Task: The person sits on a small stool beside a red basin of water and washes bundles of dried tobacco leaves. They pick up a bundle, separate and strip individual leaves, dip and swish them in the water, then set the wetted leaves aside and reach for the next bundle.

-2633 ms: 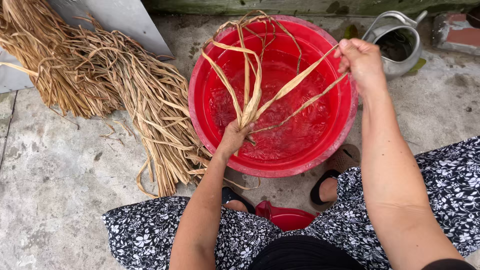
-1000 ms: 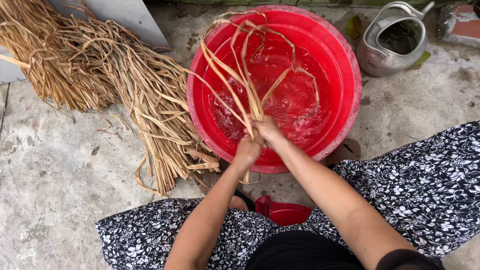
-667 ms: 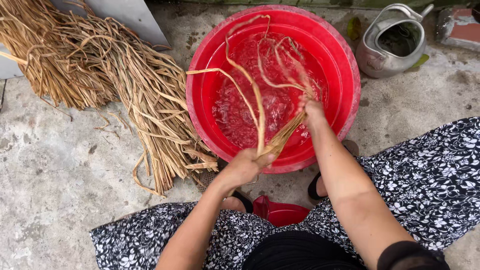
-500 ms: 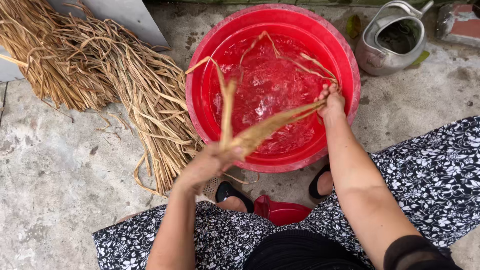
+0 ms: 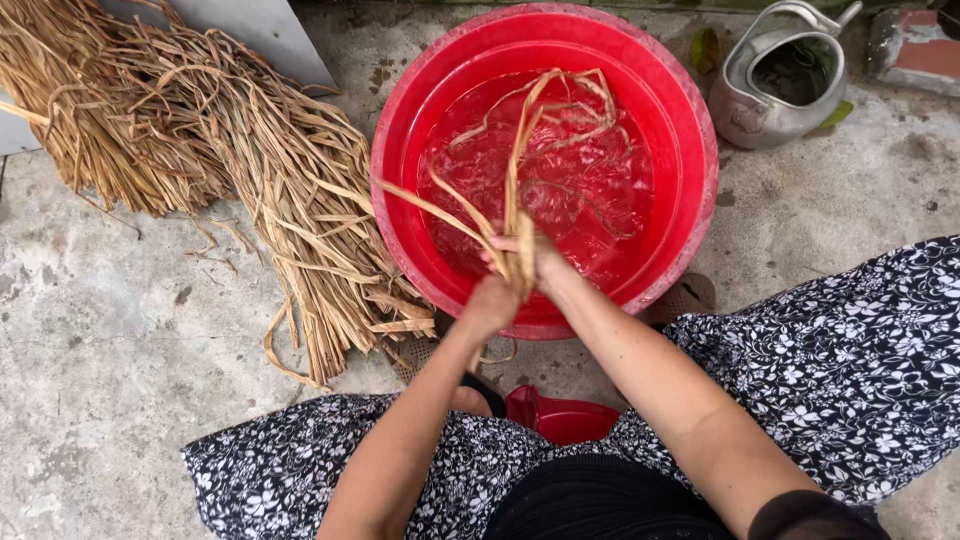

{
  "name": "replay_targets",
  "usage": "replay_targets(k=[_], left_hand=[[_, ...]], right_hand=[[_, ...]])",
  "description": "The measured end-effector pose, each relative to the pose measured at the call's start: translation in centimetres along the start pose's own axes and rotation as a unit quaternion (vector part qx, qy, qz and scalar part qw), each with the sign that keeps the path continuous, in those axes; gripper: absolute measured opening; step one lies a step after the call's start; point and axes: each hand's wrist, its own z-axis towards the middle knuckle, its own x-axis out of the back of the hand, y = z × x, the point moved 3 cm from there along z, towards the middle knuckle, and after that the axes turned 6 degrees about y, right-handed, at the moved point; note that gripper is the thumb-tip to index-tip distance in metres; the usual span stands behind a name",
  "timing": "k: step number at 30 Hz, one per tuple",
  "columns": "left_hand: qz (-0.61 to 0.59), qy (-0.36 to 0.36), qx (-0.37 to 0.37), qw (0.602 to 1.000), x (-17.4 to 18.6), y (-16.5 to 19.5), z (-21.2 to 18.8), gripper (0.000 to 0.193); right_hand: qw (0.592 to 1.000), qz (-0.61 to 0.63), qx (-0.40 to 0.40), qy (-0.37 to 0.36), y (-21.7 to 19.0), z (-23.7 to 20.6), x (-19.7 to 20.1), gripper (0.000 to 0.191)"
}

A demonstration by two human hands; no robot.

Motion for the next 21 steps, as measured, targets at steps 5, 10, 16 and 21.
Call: replay_targets(k=[5, 10, 16, 21], left_hand=[[-0.105, -0.043, 0.015, 0.993, -0.3, 3.3, -2.7, 0.057], [-0.314, -0.027, 0.061, 0.947, 9.5, 7.8, -5.8, 0.043], [-0.422, 0.145, -0.027, 0.894, 16.7, 7.8, -1.6, 0.027], [-0.444, 0.169, 0.047, 0.879, 11.4, 3.4, 5.2, 0.022]], right_hand=[[0.995, 0.045, 0.015, 0.091, -3.4, 3.0, 5.8, 0.021], [0.988, 0.067, 0.138, 0.020, -10.2, 1.2, 8.3, 0.054], [0.980, -0.136, 0.138, -0.049, -12.1, -1.6, 7.5, 0.108], [0.920, -0.337, 0.075, 0.185, -7.4, 0.2, 9.3, 0.102]])
